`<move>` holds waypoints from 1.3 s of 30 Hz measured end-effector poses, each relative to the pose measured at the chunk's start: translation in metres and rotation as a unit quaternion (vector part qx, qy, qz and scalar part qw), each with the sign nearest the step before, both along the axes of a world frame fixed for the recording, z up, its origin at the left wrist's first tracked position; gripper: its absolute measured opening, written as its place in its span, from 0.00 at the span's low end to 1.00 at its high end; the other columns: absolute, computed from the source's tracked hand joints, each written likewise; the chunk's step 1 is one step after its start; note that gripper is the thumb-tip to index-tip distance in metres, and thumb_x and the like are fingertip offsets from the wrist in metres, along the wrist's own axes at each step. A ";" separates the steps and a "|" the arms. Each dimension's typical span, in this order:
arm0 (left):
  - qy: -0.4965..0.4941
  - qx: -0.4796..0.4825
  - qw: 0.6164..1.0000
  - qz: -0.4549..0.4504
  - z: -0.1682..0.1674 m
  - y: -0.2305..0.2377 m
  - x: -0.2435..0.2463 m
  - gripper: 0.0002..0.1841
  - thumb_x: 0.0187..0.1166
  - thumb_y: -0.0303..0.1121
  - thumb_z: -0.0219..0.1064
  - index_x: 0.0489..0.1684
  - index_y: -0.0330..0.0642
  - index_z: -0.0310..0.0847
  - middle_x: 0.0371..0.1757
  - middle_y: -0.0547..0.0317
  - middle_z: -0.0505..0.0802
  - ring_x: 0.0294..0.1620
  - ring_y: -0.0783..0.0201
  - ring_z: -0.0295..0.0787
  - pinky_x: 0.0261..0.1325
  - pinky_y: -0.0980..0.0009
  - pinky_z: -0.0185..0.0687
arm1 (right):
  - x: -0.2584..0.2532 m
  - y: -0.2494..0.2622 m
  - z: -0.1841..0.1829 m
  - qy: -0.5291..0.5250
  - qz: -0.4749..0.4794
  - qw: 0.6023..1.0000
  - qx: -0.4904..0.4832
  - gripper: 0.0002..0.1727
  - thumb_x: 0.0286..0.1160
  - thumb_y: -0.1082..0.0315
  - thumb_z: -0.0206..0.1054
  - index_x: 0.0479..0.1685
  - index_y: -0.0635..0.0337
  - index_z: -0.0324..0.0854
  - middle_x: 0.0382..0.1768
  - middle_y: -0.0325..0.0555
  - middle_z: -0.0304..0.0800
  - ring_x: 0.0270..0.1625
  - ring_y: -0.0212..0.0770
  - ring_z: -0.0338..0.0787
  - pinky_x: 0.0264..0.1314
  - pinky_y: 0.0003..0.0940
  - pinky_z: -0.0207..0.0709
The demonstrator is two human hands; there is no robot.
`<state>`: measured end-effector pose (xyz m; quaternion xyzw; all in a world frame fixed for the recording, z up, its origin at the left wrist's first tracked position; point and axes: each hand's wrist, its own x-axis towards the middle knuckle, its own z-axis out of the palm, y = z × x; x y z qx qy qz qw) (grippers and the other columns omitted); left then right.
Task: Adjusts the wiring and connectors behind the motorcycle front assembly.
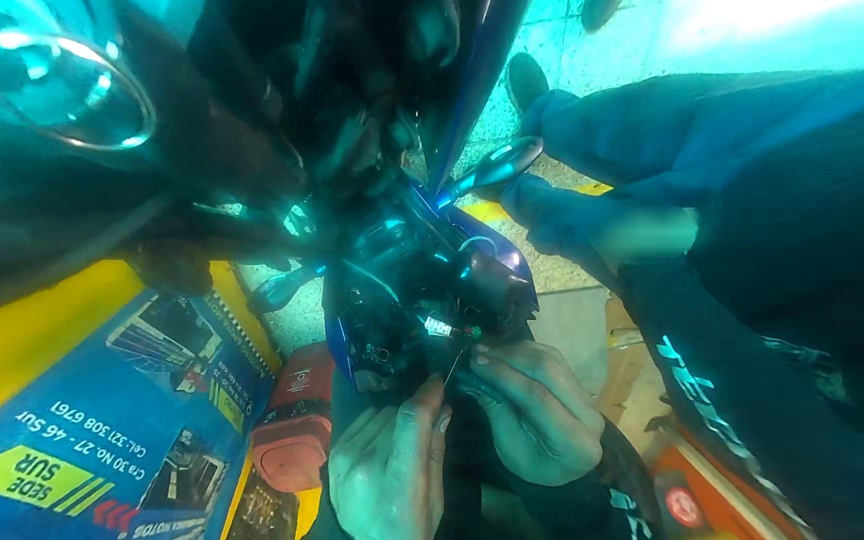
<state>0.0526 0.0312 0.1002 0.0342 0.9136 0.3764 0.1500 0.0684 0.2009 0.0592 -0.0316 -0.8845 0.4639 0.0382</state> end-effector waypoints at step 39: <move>0.044 -0.015 0.999 -0.020 -0.003 0.003 0.000 0.11 0.87 0.34 0.62 0.47 0.38 0.89 0.24 0.59 0.92 0.22 0.65 0.84 0.33 0.71 0.80 | 0.006 -0.004 0.005 -0.020 -0.017 1.000 -0.010 0.06 0.72 0.66 0.78 0.43 0.52 0.91 0.48 0.39 0.94 0.55 0.38 0.93 0.65 0.39 0.87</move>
